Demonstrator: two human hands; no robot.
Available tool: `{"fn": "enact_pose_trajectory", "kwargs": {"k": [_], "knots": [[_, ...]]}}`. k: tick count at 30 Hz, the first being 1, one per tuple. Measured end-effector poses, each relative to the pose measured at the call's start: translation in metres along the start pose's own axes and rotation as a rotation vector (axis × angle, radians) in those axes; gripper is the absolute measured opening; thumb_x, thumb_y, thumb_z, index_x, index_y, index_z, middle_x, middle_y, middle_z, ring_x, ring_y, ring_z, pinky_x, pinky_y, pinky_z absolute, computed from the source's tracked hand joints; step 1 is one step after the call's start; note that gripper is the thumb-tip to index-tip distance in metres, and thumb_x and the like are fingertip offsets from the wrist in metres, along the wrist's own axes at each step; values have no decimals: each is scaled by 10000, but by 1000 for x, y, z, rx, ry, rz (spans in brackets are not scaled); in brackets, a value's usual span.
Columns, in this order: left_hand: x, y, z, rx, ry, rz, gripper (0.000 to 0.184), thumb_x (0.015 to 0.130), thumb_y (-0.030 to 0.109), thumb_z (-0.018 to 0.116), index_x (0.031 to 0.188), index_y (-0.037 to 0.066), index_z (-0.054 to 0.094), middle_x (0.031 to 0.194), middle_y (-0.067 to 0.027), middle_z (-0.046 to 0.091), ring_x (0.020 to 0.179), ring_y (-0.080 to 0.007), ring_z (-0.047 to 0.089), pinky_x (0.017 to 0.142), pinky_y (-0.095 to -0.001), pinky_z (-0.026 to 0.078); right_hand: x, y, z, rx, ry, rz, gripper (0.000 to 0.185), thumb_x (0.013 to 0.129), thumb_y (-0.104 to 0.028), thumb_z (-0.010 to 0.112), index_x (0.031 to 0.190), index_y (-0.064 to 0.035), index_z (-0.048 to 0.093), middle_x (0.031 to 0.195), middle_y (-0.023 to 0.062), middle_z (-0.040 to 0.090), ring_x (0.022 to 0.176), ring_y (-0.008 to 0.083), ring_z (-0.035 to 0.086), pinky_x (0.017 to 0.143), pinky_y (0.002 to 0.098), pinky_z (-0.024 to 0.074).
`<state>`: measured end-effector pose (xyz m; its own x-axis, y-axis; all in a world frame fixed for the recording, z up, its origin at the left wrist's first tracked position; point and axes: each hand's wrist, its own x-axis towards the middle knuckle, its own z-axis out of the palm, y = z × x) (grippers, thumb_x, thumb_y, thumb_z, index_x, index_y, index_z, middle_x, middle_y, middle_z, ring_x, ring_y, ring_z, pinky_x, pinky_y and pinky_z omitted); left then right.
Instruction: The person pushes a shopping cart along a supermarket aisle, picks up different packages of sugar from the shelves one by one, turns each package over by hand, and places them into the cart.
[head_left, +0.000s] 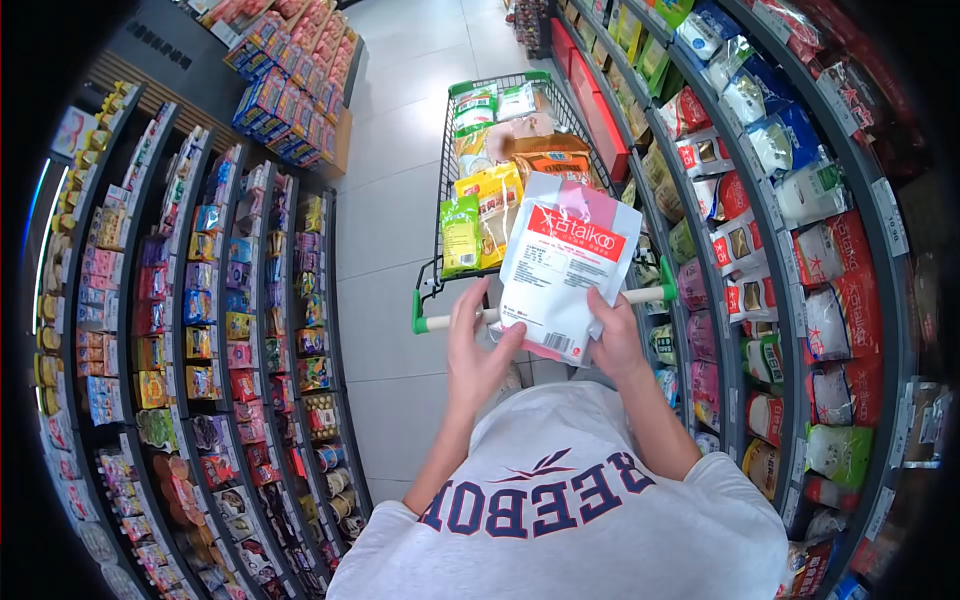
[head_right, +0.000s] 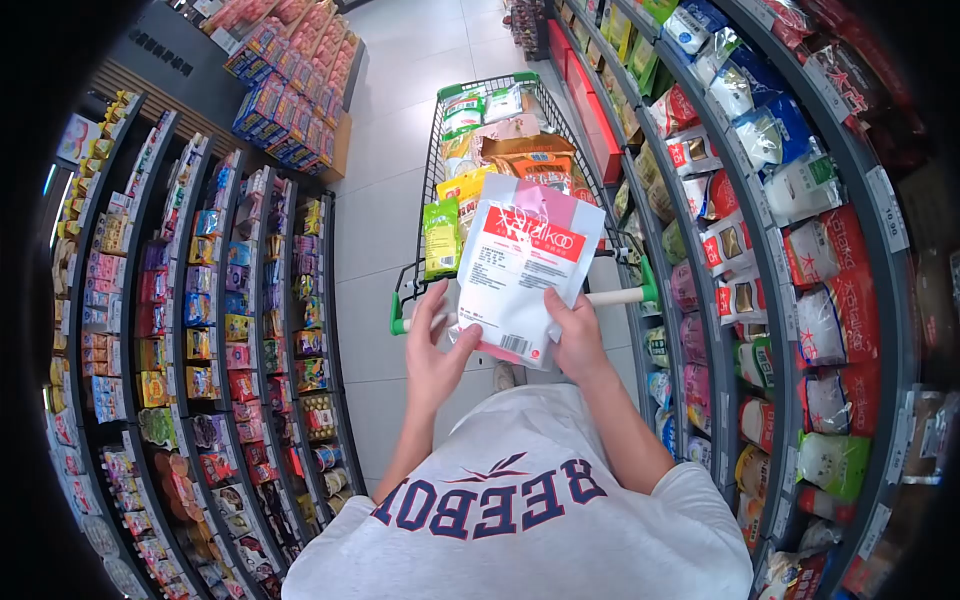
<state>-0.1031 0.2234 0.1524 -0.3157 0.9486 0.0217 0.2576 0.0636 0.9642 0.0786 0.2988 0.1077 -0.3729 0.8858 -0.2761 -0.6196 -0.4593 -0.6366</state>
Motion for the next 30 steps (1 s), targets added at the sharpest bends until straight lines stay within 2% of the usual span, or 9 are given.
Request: {"fn": "enact_pose_trajectory", "kwargs": {"k": [1,2,5,8,14,17,20,23,30], "knots": [[1,2,-4,-179,-57,-164,644,843,23,736,1429,0,470,1367,-168,582,1246,-253,573,1008,-372,475,0,0,-1,7,-13,-2,328,1025,-176,551,1293,12,557,1242,113,653,1108,209,653,946,356,531],[8,-18,-5,-184,-107,-38,609,869,39,738,1396,-74,454,1321,-203,597,1141,-210,623,965,-350,521,1,1,-2,15,-26,-4,327,1026,-178,551,1292,12,558,1241,112,654,1110,209,653,944,359,533],[2,-20,-6,-604,-213,-358,551,891,14,707,1374,-79,459,1248,-172,644,1063,-197,665,871,-323,572,3,3,-8,6,-61,-4,340,1027,-171,543,1320,0,535,1267,116,640,1148,223,637,977,383,522],[0,-30,-1,-675,-176,-319,487,911,2,682,1350,-61,480,1183,-148,675,1007,-174,685,809,-299,593,7,3,-12,2,-83,-1,350,1025,-164,541,1337,-4,522,1280,115,635,1160,226,634,988,387,518],[4,-36,-3,-806,-139,-396,324,937,47,671,1230,-17,547,1039,-110,714,885,-160,713,771,-308,611,13,0,-9,-18,-94,-30,330,1028,-166,546,1313,1,546,1260,112,646,1121,206,649,953,356,531],[10,-37,-6,-768,-116,-359,259,954,62,656,1183,-8,557,963,-96,718,829,-146,709,750,-296,607,17,0,-6,-23,-98,-38,329,1026,-159,544,1311,3,553,1253,118,653,1115,205,656,950,353,534],[14,-40,-10,-794,-144,-289,183,966,17,618,1129,-18,541,1022,-138,717,886,-155,712,756,-283,598,20,0,-2,-39,-121,-47,330,1026,-160,546,1313,4,548,1256,115,649,1125,203,647,958,351,525],[15,-32,-8,-788,-84,-311,159,947,34,658,1063,11,552,895,-84,711,796,-134,704,724,-284,603,20,-1,1,-57,-117,-61,330,1028,-165,548,1312,3,545,1258,110,645,1132,204,640,962,348,518],[19,-40,-13,-813,-115,-278,148,940,12,658,1026,20,538,860,-78,705,768,-137,701,729,-293,605,17,-2,5,-81,-101,-87,331,1029,-170,549,1303,14,550,1254,115,644,1127,206,641,951,341,518]]}}
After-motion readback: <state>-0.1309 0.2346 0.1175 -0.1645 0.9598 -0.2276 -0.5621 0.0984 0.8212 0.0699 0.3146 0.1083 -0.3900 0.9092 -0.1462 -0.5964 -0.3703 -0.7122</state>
